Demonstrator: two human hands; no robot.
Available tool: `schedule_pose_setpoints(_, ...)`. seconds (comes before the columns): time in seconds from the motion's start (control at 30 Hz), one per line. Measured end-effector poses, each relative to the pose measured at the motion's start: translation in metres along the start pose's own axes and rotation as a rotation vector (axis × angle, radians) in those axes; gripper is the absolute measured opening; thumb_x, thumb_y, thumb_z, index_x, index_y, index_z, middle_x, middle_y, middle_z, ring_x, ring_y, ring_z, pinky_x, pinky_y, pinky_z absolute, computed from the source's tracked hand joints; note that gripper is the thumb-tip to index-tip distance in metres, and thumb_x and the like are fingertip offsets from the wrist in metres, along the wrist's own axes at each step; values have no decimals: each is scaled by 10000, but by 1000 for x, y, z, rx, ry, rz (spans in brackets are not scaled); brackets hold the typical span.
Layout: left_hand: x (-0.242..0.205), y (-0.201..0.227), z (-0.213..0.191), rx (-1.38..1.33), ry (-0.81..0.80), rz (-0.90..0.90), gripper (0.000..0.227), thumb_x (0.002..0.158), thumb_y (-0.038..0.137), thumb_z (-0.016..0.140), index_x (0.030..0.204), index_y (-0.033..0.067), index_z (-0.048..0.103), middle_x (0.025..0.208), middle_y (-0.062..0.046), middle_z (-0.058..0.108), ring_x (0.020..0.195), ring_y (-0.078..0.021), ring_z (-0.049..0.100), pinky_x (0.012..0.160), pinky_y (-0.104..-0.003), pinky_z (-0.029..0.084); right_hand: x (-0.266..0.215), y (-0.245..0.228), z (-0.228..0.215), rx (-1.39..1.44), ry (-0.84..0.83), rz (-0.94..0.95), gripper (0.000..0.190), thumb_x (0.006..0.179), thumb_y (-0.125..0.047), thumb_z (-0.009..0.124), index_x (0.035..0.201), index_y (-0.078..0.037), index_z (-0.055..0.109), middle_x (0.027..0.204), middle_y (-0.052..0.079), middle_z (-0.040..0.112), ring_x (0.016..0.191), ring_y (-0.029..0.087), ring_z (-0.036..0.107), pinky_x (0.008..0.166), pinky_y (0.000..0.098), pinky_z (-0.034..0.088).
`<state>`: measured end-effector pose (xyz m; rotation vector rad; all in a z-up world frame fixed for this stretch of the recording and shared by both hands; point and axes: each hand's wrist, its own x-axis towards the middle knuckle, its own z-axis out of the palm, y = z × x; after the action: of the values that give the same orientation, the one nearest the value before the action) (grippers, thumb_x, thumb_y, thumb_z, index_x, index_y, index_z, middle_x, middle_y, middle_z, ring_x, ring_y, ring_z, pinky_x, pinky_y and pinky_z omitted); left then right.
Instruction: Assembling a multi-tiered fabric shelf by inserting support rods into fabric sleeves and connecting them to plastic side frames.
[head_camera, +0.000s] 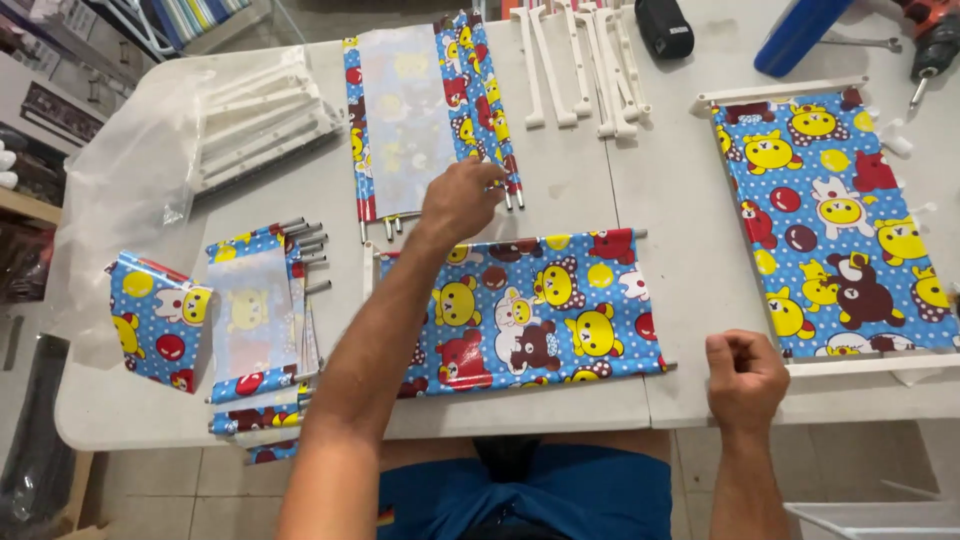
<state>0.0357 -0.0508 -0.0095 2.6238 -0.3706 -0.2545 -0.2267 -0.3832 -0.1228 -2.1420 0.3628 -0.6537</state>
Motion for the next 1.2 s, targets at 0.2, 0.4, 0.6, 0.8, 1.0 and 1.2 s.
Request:
schedule_pose_setpoints(0.2, 109, 17, 53, 66, 86, 62, 520, 974, 167, 636, 1478, 159, 510, 1516, -196, 465, 1336, -389, 492, 1031, -520, 477, 3, -15, 9, -81, -161, 131, 178, 970, -201, 716, 1013, -28, 726, 863, 107, 731, 790, 231, 689, 685, 350, 587)
schedule_pose_setpoints(0.4, 181, 10, 82, 358, 148, 23, 282, 913, 103, 495, 1127, 90, 678, 1045, -172, 650, 941, -370, 608, 795, -536, 482, 6, -7, 11, -76, -153, 59, 167, 960, -218, 703, 977, -52, 701, 809, 77, 720, 722, 203, 683, 614, 335, 574)
schedule_pose_setpoints(0.6, 166, 7, 66, -77, 550, -98, 75, 843, 111, 667, 904, 137, 630, 906, -118, 649, 924, -350, 730, 877, -524, 530, 7, -5, 18, 28, -2, 22, 105, 900, -170, 809, 851, -114, 734, 564, 45, 625, 497, 189, 596, 483, 330, 496)
schedule_pose_setpoints(0.8, 30, 27, 0, -627, 648, 245, 225, 933, 46, 449, 1155, 21, 479, 860, -92, 451, 778, -233, 532, 694, -381, 471, 11, -20, 14, 186, 16, 54, 84, 885, -95, 809, 854, -71, 735, 594, 89, 642, 532, 172, 569, 522, 356, 503)
schedule_pose_setpoints(1.0, -97, 39, -6, -487, 105, 514, 266, 933, 80, 442, 1058, 24, 671, 874, -191, 628, 833, -368, 679, 743, -468, 542, 21, -66, -50, -20, 186, -554, 198, 896, -162, 878, 973, -42, 740, 806, 81, 705, 751, 293, 664, 754, 407, 551)
schedule_pose_setpoints(1.2, -133, 85, 45, -585, -174, 661, 252, 1015, 149, 443, 1166, 102, 639, 918, -135, 588, 841, -294, 660, 746, -401, 563, 21, -152, -14, 59, -618, -384, 547, 965, -273, 649, 1446, -47, 521, 895, 163, 774, 753, 375, 751, 703, 498, 609)
